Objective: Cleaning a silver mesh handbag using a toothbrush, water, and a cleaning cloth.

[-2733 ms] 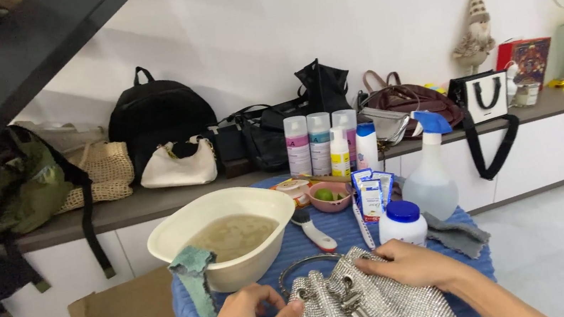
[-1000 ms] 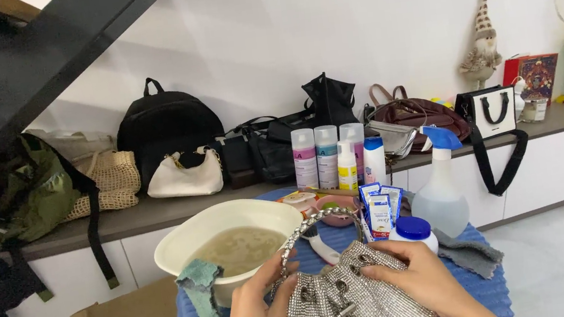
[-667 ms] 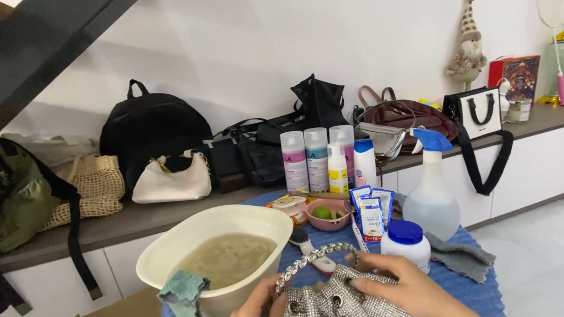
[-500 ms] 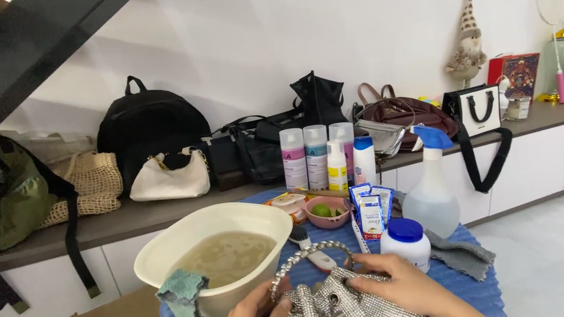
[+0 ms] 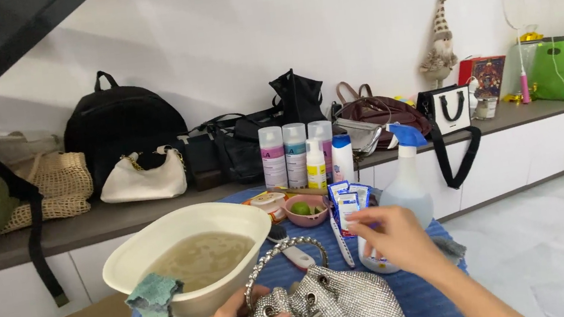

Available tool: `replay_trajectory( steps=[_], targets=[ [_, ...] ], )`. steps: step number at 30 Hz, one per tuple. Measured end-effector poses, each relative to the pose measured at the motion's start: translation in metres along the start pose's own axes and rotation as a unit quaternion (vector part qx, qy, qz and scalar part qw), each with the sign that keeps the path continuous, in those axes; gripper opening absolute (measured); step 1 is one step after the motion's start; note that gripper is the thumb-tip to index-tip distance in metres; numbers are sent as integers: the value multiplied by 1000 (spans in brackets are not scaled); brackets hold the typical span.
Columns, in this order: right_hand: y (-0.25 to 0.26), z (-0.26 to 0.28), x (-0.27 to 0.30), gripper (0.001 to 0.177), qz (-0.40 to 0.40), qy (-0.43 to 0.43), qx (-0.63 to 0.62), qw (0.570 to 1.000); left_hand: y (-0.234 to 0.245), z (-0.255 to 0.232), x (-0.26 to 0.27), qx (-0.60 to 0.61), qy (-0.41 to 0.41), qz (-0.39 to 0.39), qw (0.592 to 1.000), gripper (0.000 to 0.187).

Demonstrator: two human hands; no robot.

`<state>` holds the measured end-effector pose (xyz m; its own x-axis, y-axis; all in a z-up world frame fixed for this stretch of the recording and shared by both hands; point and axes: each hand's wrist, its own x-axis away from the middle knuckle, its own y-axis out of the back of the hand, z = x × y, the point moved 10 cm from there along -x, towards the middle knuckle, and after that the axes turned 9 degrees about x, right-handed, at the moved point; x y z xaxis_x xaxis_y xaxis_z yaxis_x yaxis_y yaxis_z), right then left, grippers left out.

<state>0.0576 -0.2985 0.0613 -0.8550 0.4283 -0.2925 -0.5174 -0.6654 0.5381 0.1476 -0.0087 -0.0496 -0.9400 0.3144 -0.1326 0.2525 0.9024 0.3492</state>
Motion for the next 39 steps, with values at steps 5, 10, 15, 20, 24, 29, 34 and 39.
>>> replay_trajectory(
  steps=[5,10,15,20,24,29,34,39],
  targets=[
    [-38,42,-41,23,-60,191,261,944,0,1,0,26,0,10,1000,60],
    [-113,-21,-104,27,77,114,434,891,59,4,13,45,-197,-230,952,62],
    [-130,-22,-106,23,70,139,474,866,-1,21,-11,81,-40,12,996,69],
    [-67,26,-59,35,20,52,449,892,10,4,4,74,-37,-33,996,25],
    [-13,84,0,50,-93,225,322,915,13,3,4,73,-14,-39,996,28],
    [-26,76,79,49,50,160,307,937,16,-4,12,72,4,-45,996,25],
    [-40,46,81,51,28,167,388,906,19,-16,23,54,4,-49,997,26],
    [-45,43,86,51,38,123,455,881,20,-18,28,46,14,-46,998,28]
  ],
)
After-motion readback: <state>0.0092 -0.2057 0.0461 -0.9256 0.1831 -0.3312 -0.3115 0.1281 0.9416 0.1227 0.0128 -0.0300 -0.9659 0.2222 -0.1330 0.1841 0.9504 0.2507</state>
